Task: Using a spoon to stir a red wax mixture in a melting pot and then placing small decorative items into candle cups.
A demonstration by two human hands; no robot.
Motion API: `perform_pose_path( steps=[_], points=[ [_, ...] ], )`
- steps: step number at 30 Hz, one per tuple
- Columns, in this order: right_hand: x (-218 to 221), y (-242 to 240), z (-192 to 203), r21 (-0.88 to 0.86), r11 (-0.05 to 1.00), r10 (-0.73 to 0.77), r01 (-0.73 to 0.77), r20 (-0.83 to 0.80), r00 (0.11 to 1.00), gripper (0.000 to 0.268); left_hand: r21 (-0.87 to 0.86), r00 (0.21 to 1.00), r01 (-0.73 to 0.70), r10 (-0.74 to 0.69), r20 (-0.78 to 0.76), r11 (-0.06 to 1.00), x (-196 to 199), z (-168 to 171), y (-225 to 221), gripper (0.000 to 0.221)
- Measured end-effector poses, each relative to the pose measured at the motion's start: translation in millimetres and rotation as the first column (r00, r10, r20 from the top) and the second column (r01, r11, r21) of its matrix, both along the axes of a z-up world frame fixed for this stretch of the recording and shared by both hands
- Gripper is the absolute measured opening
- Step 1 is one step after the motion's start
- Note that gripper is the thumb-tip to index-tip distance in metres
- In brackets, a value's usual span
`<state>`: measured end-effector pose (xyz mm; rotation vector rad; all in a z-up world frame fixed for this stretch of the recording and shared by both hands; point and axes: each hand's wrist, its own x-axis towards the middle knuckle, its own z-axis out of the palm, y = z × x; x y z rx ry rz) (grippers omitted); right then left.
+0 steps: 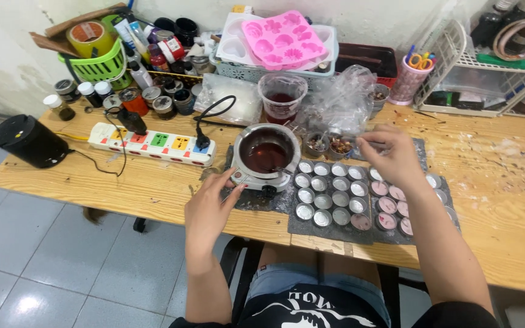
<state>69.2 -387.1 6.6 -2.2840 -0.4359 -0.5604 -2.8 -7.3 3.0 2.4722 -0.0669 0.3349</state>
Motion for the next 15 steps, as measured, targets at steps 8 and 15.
perform_pose_path(
  steps=[8,15],
  points=[
    [-25,-78,-17,0.236,0.94,-0.253,0.246,-0.002,0.968,0.013,0.027,1.0,0.003,-0.002,-0.018,1.0,0,1,-3,0.045],
    [-2,-149,-107,0.289,0.836,-0.493,0.466,0.026,0.869,0.017,0.084,0.998,-0.033,0.037,-0.054,0.996,2,-2,-5,0.046]
  ],
)
